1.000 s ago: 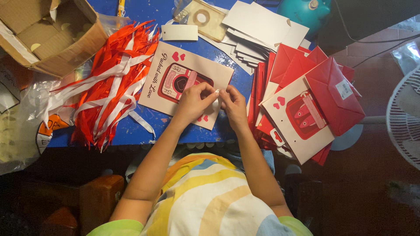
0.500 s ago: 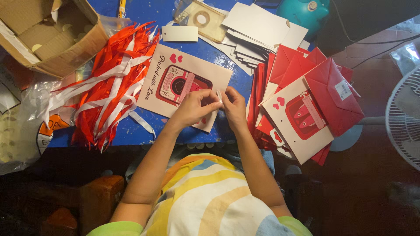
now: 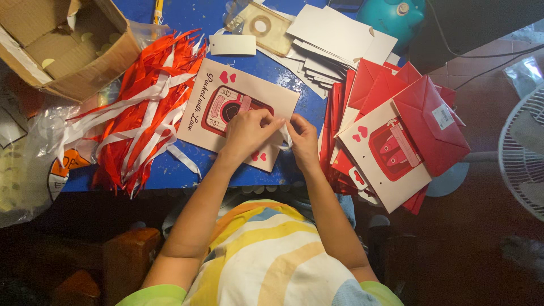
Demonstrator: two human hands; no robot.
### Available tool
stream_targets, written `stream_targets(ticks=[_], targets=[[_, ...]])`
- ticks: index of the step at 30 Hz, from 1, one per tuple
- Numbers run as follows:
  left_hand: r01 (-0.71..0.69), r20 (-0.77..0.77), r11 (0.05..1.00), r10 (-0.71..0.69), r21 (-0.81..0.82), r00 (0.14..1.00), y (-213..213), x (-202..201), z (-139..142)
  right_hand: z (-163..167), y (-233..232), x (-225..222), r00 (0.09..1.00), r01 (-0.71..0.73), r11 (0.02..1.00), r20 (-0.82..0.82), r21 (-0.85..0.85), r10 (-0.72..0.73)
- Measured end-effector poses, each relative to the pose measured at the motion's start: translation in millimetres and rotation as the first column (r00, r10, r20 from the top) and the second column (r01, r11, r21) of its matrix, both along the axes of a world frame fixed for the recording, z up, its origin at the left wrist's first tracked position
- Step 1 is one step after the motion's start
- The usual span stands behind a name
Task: The person assembles small red and white gift boxes by threading white ribbons through pre-cut slots and tying them. They handle multiple boxes one at a time, adjusting ribbons and stacking completed units on the table.
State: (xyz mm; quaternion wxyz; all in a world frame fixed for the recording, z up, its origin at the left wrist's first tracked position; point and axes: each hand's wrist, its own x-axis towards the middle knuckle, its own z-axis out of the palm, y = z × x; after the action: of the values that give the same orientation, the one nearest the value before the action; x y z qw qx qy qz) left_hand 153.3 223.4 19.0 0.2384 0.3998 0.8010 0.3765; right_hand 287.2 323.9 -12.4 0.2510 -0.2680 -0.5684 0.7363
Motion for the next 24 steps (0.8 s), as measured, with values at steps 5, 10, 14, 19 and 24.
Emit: stream_targets(ticks=[5,10,14,19,24], targets=[[-0.009,0.080,0.997,0.003,0.075,0.997,2,2,-3,4,-2,-1,1.000,0.012,1.000,0.009,-0.004,-0.012],[-0.003,0.235,0.997,-0.014,0.073,0.972,-2,0,-1,4,-2,-2,0.999,0.002,0.999,0.033,-0.043,-0.001],[0.029,0.535,0.996,-0.068,0.081,0.842,-7,-4,-2,5,-3,-1,0.999,0.007,0.999,0.043,-0.046,-0.005],[-0.036,0.763,0.961,-0.194,0.274,0.616,-10,-7,-4,6,-3,-1,1.000,0.001,0.999,0.023,-0.050,0.000],[-0.188,0.935,0.961,-0.132,0.202,0.328,-5,-2,-7,5,-3,0,1.000,-0.004,1.000,0.031,-0.014,0.005]])
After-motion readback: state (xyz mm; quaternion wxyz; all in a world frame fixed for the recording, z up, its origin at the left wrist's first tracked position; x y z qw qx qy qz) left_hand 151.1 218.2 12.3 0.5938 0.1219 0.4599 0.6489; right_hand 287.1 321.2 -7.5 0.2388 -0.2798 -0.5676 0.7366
